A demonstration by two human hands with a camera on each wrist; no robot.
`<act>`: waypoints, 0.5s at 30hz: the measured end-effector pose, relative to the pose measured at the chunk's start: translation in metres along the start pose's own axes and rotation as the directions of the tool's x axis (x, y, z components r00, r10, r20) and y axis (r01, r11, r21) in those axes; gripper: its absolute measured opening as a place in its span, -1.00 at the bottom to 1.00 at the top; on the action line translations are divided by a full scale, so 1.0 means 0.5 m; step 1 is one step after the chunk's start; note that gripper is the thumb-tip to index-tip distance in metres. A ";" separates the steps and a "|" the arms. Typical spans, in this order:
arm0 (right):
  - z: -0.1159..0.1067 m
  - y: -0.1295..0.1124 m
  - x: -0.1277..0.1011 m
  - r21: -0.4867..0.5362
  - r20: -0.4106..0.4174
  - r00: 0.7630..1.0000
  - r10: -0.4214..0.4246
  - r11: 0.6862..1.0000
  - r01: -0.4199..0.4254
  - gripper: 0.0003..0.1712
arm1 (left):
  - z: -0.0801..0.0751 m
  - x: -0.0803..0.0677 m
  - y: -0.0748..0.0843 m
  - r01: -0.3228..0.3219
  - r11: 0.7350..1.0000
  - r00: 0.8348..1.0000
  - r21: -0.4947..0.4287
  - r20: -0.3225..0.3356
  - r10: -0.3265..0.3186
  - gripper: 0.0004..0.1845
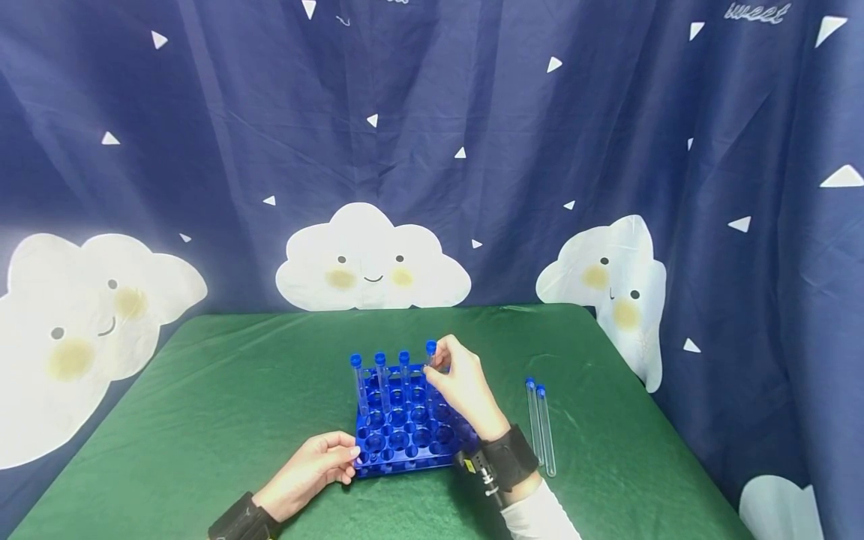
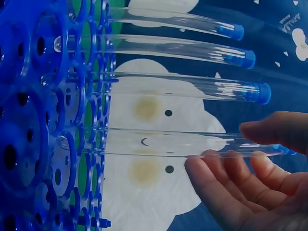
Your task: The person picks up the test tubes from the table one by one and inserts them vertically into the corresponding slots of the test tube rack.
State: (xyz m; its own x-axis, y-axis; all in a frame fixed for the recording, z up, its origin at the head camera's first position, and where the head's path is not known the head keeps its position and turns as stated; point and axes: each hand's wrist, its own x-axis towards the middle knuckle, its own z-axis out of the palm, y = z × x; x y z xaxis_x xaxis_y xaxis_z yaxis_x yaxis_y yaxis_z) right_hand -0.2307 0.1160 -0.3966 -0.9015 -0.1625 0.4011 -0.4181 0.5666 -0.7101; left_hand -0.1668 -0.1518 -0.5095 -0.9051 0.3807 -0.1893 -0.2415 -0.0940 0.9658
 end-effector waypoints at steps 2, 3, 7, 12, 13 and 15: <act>0.001 0.001 0.000 -0.013 0.026 1.000 0.010 1.000 -0.010 -0.71 | 0.000 0.000 0.000 0.002 1.000 1.000 0.000 -0.001 -0.002 -0.82; 0.002 0.002 0.000 -0.016 0.040 0.999 0.016 1.000 -0.015 -0.71 | -0.001 0.001 0.000 0.002 1.000 1.000 0.000 0.000 -0.002 -0.82; 0.004 0.006 -0.001 -0.039 0.085 0.996 0.035 0.999 -0.031 -0.73 | -0.001 0.001 -0.001 -0.003 1.000 1.000 0.001 0.007 0.003 -0.83; 0.007 0.010 0.000 -0.051 0.114 0.992 0.045 0.998 -0.039 -0.74 | -0.001 0.000 -0.002 -0.007 1.000 1.000 0.001 0.014 0.007 -0.84; 0.007 0.010 -0.001 -0.053 0.118 0.992 0.047 0.998 -0.041 -0.74 | -0.001 0.000 -0.002 -0.007 1.000 1.000 0.001 0.013 0.007 -0.84; 0.008 0.010 0.000 -0.056 0.124 0.991 0.051 0.997 -0.045 -0.74 | -0.001 0.000 -0.002 -0.006 1.000 1.000 0.000 0.012 0.006 -0.84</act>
State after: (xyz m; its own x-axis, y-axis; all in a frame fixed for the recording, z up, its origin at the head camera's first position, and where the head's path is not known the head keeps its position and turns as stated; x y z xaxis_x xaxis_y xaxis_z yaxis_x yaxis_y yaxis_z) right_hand -0.2331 0.1157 -0.4027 -0.9286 -0.2320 0.2895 -0.3706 0.6175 -0.6938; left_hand -0.1666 -0.1523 -0.5104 -0.9025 0.3908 -0.1811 -0.2359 -0.0966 0.9670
